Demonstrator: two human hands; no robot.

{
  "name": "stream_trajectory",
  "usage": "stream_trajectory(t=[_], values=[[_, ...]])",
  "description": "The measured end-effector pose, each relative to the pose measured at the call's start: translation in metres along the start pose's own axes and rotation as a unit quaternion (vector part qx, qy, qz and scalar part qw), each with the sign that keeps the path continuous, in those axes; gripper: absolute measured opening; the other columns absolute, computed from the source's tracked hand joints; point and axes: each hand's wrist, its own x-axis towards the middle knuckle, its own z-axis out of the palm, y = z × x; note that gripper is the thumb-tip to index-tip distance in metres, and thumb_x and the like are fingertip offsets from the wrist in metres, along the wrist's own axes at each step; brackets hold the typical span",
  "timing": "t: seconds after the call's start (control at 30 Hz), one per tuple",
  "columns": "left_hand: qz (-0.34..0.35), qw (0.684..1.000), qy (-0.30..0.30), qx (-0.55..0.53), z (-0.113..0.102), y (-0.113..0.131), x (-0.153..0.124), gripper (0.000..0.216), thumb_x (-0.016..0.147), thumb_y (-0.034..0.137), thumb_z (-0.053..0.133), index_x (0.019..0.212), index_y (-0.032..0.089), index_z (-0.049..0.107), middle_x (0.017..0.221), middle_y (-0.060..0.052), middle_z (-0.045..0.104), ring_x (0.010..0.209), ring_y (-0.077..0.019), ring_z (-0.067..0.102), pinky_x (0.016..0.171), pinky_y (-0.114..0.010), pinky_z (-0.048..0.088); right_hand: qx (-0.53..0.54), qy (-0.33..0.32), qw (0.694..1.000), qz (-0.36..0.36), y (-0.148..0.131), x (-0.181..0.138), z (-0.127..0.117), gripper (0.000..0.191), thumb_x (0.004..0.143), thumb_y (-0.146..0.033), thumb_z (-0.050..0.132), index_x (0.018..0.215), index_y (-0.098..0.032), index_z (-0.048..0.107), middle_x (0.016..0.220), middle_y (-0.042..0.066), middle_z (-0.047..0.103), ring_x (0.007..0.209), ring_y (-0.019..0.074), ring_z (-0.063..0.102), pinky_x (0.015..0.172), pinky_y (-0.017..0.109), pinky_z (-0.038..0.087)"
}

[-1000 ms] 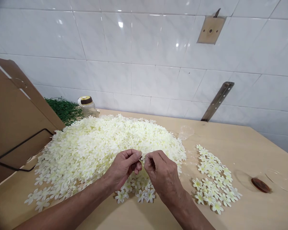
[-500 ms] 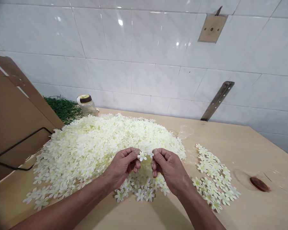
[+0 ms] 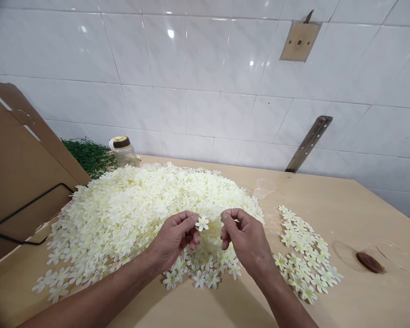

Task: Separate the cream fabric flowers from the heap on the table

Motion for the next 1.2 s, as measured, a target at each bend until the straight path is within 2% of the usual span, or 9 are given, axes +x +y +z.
stream_trajectory(t=[0.1, 0.2, 0.33, 0.43, 0.53, 0.7, 0.93, 1.2], values=[[0.005, 1.000, 0.002, 0.006, 0.001, 0.001, -0.001, 0.029, 0.078, 0.040, 0.074, 0.076, 0.015, 0.059, 0.053, -0.003, 0.061, 0.048, -0.0115, 0.055, 0.047, -0.021, 0.042, -0.074, 0.061, 0.995, -0.038, 0.004, 0.000, 0.000, 0.037, 0.087, -0.052, 0.064, 0.100, -0.018, 0.061, 0.061, 0.000, 0.063, 0.045, 0.0140, 0.058, 0.044, 0.025, 0.047], [0.013, 1.000, 0.006, 0.021, 0.003, 0.002, -0.003, 0.031, 0.077, 0.042, 0.074, 0.077, 0.015, 0.059, 0.053, -0.003, 0.062, 0.047, -0.0121, 0.055, 0.046, -0.022, 0.043, -0.146, 0.087, 0.976, -0.133, 0.005, -0.003, 0.002, 0.029, 0.090, -0.046, 0.061, 0.100, -0.019, 0.063, 0.070, 0.003, 0.064, 0.046, 0.0132, 0.057, 0.040, 0.024, 0.046], [0.033, 0.998, 0.012, 0.048, 0.005, 0.003, -0.005, 0.031, 0.078, 0.042, 0.073, 0.078, 0.014, 0.060, 0.053, -0.003, 0.061, 0.047, -0.0132, 0.056, 0.047, -0.023, 0.044, -0.233, 0.068, 0.908, -0.343, 0.005, -0.009, 0.010, 0.012, 0.093, -0.028, 0.061, 0.090, -0.020, 0.068, 0.085, 0.007, 0.066, 0.064, 0.0153, 0.062, 0.052, 0.026, 0.051], [0.046, 0.997, 0.008, 0.063, 0.005, 0.003, -0.006, 0.030, 0.080, 0.041, 0.071, 0.079, 0.014, 0.061, 0.054, -0.003, 0.062, 0.048, -0.0139, 0.057, 0.048, -0.024, 0.045, -0.275, 0.035, 0.870, -0.408, 0.008, -0.010, 0.016, 0.010, 0.093, -0.019, 0.061, 0.099, -0.020, 0.068, 0.088, 0.007, 0.065, 0.071, 0.0156, 0.064, 0.060, 0.026, 0.053], [0.049, 0.997, 0.005, 0.066, 0.006, 0.004, -0.007, 0.028, 0.081, 0.040, 0.071, 0.079, 0.014, 0.061, 0.054, -0.004, 0.062, 0.050, -0.0142, 0.058, 0.048, -0.025, 0.046, -0.300, 0.043, 0.853, -0.426, 0.010, -0.010, 0.020, 0.012, 0.093, -0.014, 0.060, 0.102, -0.018, 0.067, 0.088, 0.008, 0.065, 0.074, 0.0159, 0.065, 0.064, 0.026, 0.053], [0.048, 0.997, -0.003, 0.055, 0.007, 0.007, -0.008, 0.028, 0.079, 0.038, 0.072, 0.075, 0.014, 0.059, 0.053, -0.003, 0.061, 0.048, -0.0139, 0.057, 0.047, -0.024, 0.045, -0.310, 0.056, 0.842, -0.438, 0.006, -0.011, 0.022, 0.011, 0.093, -0.013, 0.059, 0.098, -0.018, 0.067, 0.086, 0.006, 0.067, 0.073, 0.0146, 0.067, 0.065, 0.024, 0.053], [0.042, 0.999, -0.017, 0.031, 0.004, 0.003, -0.006, 0.031, 0.078, 0.041, 0.075, 0.080, 0.013, 0.062, 0.054, -0.004, 0.062, 0.049, -0.0126, 0.056, 0.049, -0.024, 0.044, -0.308, 0.066, 0.852, -0.419, 0.007, -0.012, 0.021, 0.008, 0.095, -0.017, 0.058, 0.094, -0.019, 0.066, 0.084, 0.005, 0.068, 0.071, 0.0141, 0.066, 0.063, 0.022, 0.052], [0.013, 1.000, -0.015, -0.009, 0.004, 0.002, -0.004, 0.035, 0.072, 0.042, 0.080, 0.078, 0.013, 0.062, 0.054, -0.002, 0.060, 0.050, -0.0106, 0.055, 0.048, -0.021, 0.041, -0.326, 0.052, 0.853, -0.403, 0.007, -0.012, 0.020, 0.015, 0.097, -0.018, 0.052, 0.096, -0.020, 0.067, 0.087, 0.007, 0.072, 0.075, 0.0168, 0.069, 0.067, 0.026, 0.053]])
